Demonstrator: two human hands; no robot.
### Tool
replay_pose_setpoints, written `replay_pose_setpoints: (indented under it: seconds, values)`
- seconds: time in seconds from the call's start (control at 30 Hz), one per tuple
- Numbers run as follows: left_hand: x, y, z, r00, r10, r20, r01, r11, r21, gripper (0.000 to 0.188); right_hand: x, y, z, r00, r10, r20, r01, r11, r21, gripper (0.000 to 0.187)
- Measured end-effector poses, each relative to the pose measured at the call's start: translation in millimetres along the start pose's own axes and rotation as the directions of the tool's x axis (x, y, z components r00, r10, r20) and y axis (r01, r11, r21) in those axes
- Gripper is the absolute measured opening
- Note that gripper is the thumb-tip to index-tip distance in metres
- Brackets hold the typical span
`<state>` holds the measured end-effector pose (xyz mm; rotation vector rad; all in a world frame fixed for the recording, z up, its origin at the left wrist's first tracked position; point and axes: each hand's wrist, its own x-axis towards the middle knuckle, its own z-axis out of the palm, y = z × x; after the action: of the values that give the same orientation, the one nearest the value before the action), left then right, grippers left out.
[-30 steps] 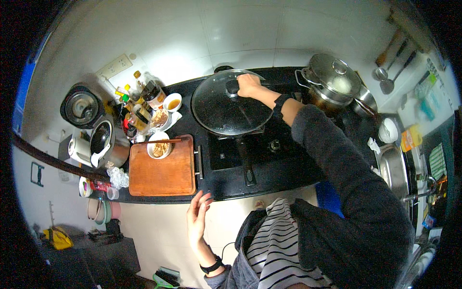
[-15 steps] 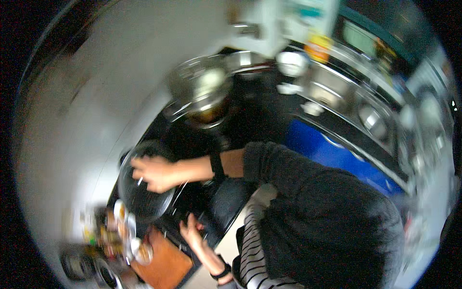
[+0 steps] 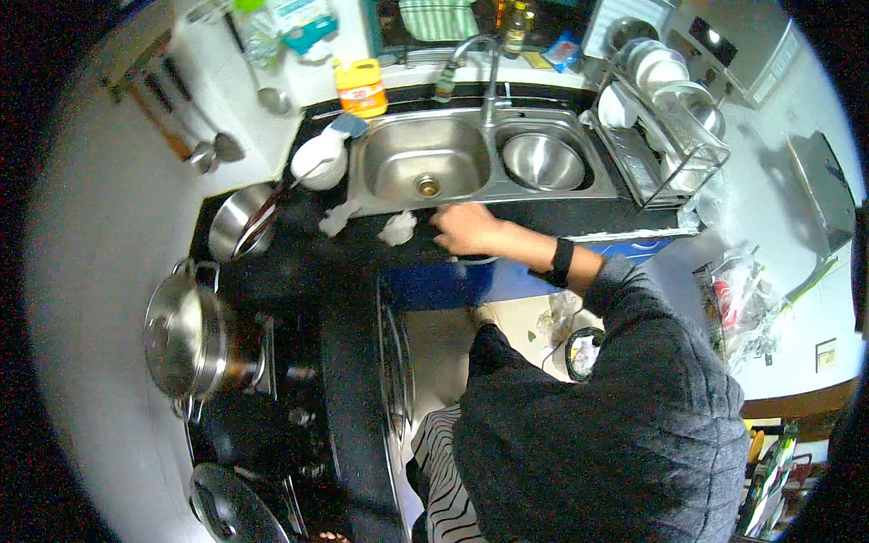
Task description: The person washes a frying pan and a pot lid in the sink using a sponge and water. They then wipe the countertop and stovetop with a cloth. Finally, they remove their glasses and put them in their pocket.
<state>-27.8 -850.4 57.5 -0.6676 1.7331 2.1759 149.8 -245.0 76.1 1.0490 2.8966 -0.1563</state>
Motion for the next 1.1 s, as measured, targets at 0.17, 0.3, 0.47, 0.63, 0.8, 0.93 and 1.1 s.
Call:
replay_pose_setpoints:
  seconds: [0.17,0.3,0.47,0.63,0.8,0.93,1.1]
  values:
    - [2,-6,81,0.790,0.612,0.004,-0.543,0.698,0.466,0.031,-8,203,36,0.854,0.431,0.292,-0.345,0.889,-0.302,0.032]
    - [-5,-12,164,0.341,0.920,0.194,-0.704,0.113,0.702,0.036,8,312,57,0.806,0.482,0.343,-0.431,0.876,-0.217,0.041]
    - [-39,-46,296,0.537,0.681,0.499,-0.745,0.104,0.659,0.060,54,380,55,0.929,0.364,0.070,-0.353,0.926,-0.133,0.040]
    - [-62,-90,411,0.692,0.171,0.702,-0.722,0.196,0.664,0.064,103,414,35,0.952,0.284,0.110,-0.279,0.958,-0.060,0.044]
    - [-48,-130,492,0.562,-0.253,0.787,-0.801,0.072,0.595,0.063,111,422,43,0.976,0.208,0.059,-0.207,0.978,-0.018,0.046]
    - [-14,-193,547,0.444,-0.257,0.858,-0.875,0.080,0.477,0.054,94,426,45,0.971,0.210,0.117,-0.211,0.977,0.000,0.045]
    - [27,-269,599,0.362,-0.199,0.910,-0.925,0.042,0.377,0.027,66,429,29,0.982,0.176,0.073,-0.179,0.983,0.031,0.042]
